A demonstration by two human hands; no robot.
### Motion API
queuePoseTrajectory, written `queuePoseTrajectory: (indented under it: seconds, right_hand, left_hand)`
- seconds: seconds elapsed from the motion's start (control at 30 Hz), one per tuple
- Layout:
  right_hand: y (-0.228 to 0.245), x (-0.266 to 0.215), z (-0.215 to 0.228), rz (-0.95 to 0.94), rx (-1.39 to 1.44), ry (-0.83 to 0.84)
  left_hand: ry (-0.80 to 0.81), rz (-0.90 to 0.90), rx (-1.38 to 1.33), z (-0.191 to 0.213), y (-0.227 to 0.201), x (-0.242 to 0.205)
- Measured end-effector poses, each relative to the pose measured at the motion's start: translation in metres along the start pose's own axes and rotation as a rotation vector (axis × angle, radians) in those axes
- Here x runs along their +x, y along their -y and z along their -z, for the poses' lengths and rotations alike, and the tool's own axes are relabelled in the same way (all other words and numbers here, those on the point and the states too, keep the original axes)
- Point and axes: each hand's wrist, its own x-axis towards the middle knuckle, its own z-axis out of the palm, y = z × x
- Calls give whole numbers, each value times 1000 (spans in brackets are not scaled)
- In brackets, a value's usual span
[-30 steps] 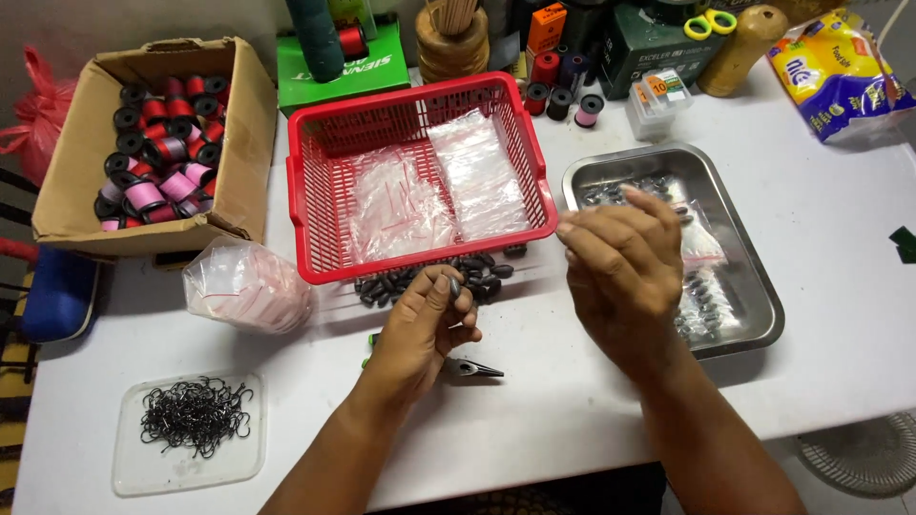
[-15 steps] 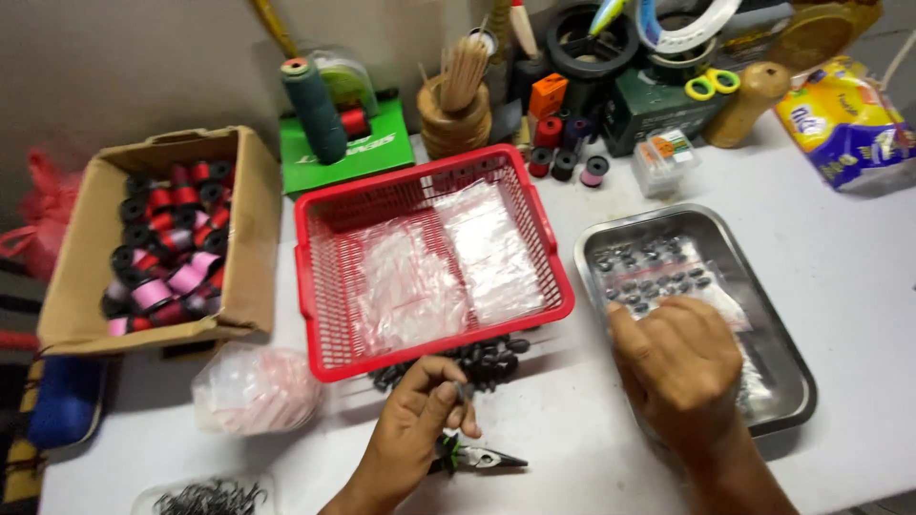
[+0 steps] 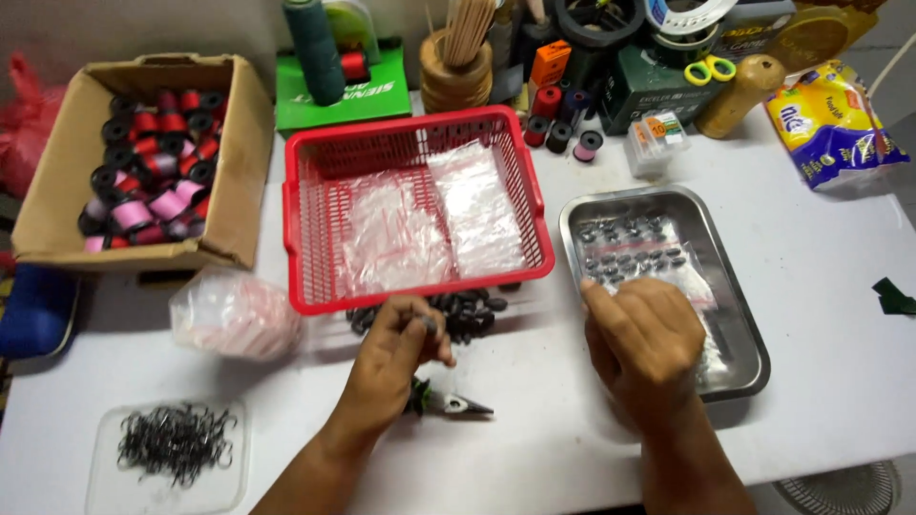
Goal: The person threads a thin wire through small black components and uses pliers to bend and secure the wire. The person repeats this process with multiple components, placing the finished items into a metal tray.
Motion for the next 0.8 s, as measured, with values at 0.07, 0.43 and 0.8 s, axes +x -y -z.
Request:
queuePoseTrajectory:
  seconds: [0.07,0.43,0.8]
  right_hand:
    - [-7,-4,-11,53,-10,-76]
    - [18,15,-11,-94,150,-222]
    - [10,16,-9,-634,632,-223]
  left_hand:
    - [-34,-10,-26,0,12,4]
    - [-40,143,-327,-6,21,16]
    - [-64,-81,128,3,3,3]
